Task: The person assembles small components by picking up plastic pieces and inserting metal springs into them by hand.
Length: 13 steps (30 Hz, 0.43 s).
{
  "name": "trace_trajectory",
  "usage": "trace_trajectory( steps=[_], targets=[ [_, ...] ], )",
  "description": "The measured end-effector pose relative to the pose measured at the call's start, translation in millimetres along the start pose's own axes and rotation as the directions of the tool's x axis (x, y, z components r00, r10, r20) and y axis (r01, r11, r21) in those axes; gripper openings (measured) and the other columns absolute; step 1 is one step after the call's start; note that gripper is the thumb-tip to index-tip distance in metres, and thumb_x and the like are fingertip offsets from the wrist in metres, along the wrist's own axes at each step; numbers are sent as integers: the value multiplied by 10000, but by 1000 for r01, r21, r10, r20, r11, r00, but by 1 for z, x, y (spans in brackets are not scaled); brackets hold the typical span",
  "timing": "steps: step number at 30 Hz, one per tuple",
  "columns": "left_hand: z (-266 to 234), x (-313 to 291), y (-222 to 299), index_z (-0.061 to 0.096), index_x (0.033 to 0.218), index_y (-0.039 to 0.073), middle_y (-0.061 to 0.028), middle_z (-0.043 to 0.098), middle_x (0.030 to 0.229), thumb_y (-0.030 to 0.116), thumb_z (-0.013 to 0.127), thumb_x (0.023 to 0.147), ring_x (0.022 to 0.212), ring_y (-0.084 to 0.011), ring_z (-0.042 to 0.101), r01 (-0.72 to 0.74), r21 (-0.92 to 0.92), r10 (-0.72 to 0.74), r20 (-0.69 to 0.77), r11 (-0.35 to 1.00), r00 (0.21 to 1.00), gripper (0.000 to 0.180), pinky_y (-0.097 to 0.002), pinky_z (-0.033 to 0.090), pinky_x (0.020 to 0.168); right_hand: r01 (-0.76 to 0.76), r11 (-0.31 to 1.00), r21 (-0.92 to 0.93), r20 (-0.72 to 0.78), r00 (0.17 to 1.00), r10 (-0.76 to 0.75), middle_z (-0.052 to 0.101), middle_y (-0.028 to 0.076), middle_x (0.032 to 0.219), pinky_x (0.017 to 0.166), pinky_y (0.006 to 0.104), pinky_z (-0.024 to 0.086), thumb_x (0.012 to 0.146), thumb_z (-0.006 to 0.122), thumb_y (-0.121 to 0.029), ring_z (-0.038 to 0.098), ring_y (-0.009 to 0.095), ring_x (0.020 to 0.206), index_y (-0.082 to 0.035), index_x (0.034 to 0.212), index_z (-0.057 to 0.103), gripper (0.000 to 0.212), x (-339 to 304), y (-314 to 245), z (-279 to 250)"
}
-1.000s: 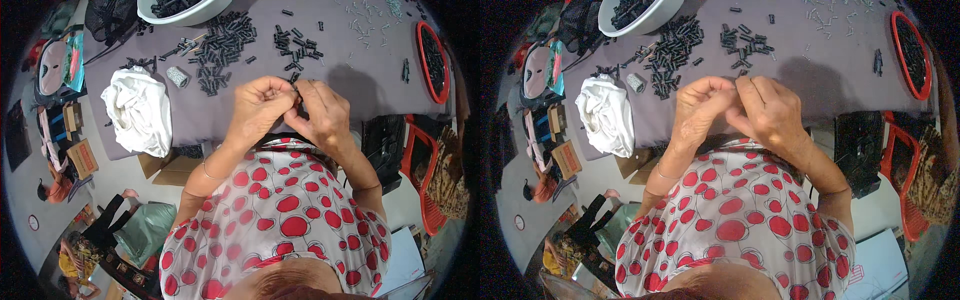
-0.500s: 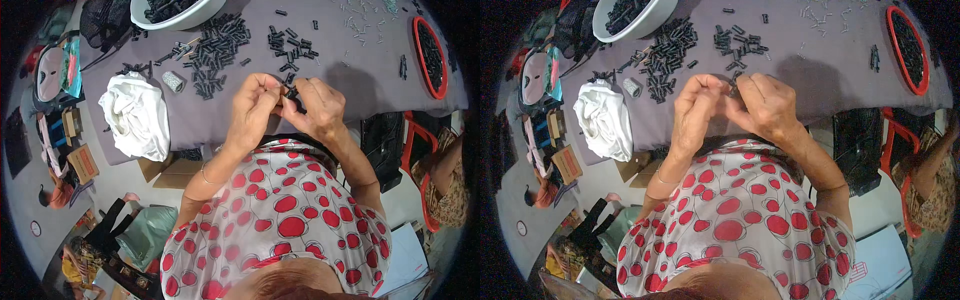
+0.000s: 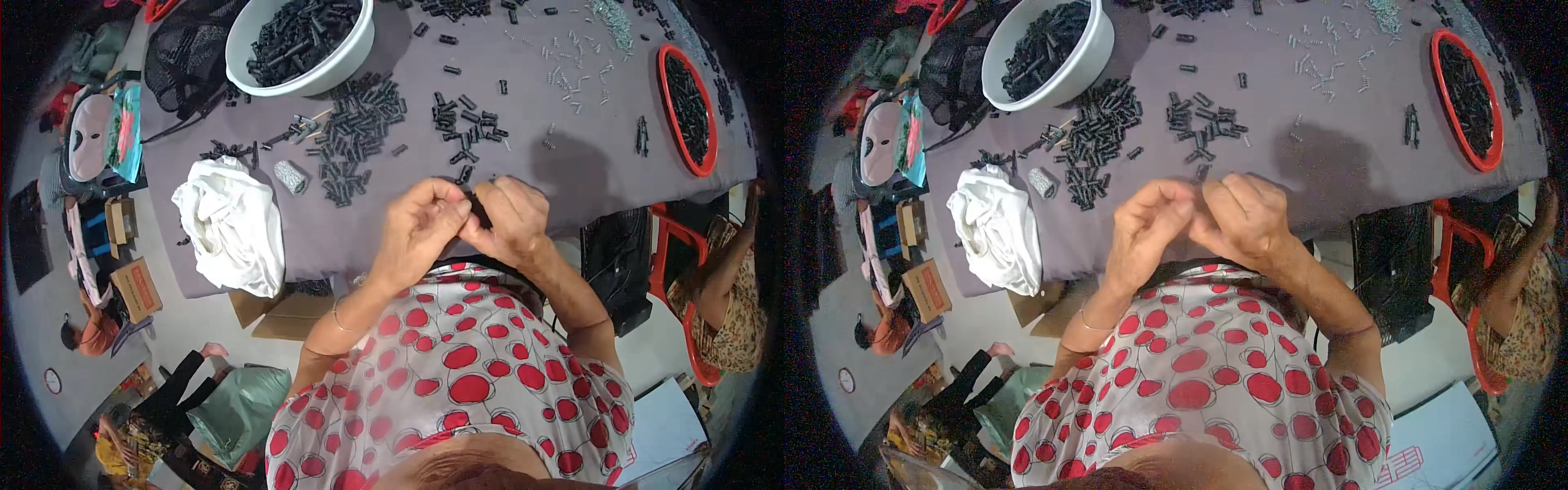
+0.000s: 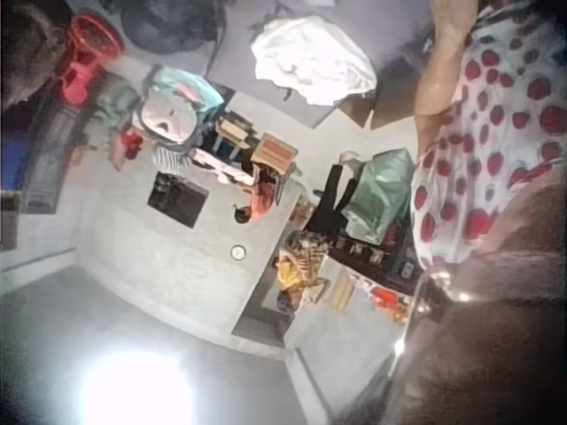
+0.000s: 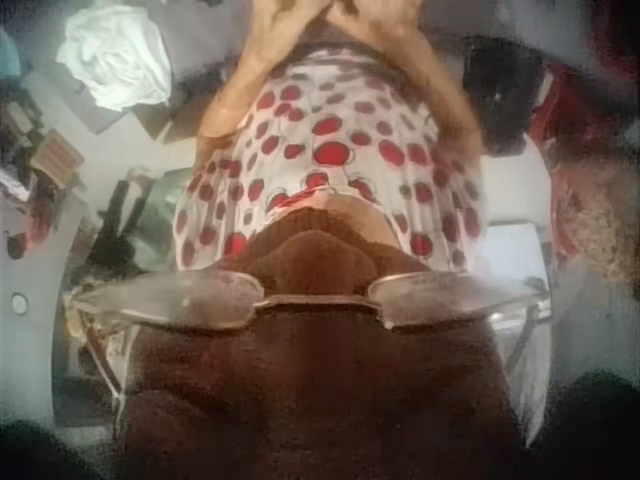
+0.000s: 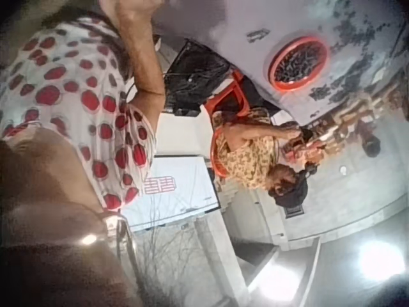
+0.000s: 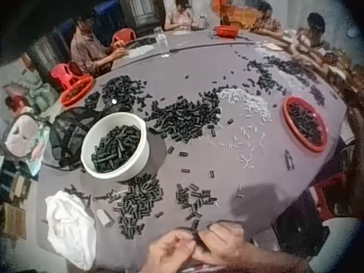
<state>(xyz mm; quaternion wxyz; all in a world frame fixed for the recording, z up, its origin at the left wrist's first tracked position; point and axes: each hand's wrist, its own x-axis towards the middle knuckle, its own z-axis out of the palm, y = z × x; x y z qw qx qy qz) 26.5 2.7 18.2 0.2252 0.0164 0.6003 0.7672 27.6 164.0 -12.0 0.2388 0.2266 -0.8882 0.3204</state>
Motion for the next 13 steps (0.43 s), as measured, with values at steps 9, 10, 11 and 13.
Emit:
trace_trajectory(
  steps=[9,10,11,13],
  targets=[
    [-11,4,-11,586,967,-21,-29,623,822,79,569,913,728,-68,559,65,17,-65,-28,998,998,115,-210,459,660,-19,977,212,4,1000,19,560,122,816,579,353,489,589,683,-65,574,273,665,12,989,577,421,11,-3,-3],
    [-12,4,-13,582,937,-21,-40,626,820,99,573,916,688,-68,561,84,2,-84,-24,996,996,122,-208,463,627,-34,971,238,-4,999,36,577,144,901,629,372,491,599,681,-62,580,291,734,13,1044,569,465,9,1,-7],
    [-11,3,-15,588,955,-7,-49,639,815,131,580,918,684,-73,564,103,-40,-105,-32,994,994,143,-209,464,625,-6,980,201,-1,1000,7,581,146,929,662,388,489,604,683,-66,578,298,763,5,1047,571,462,14,5,-13],
    [-10,4,-20,575,1004,-3,-50,643,822,157,597,912,707,-85,573,17,-113,-18,-3,993,1000,186,-202,466,633,11,984,175,1,1000,-12,583,149,1025,729,408,483,624,681,-77,568,327,840,-35,1095,577,485,22,22,-14]
  ],
)
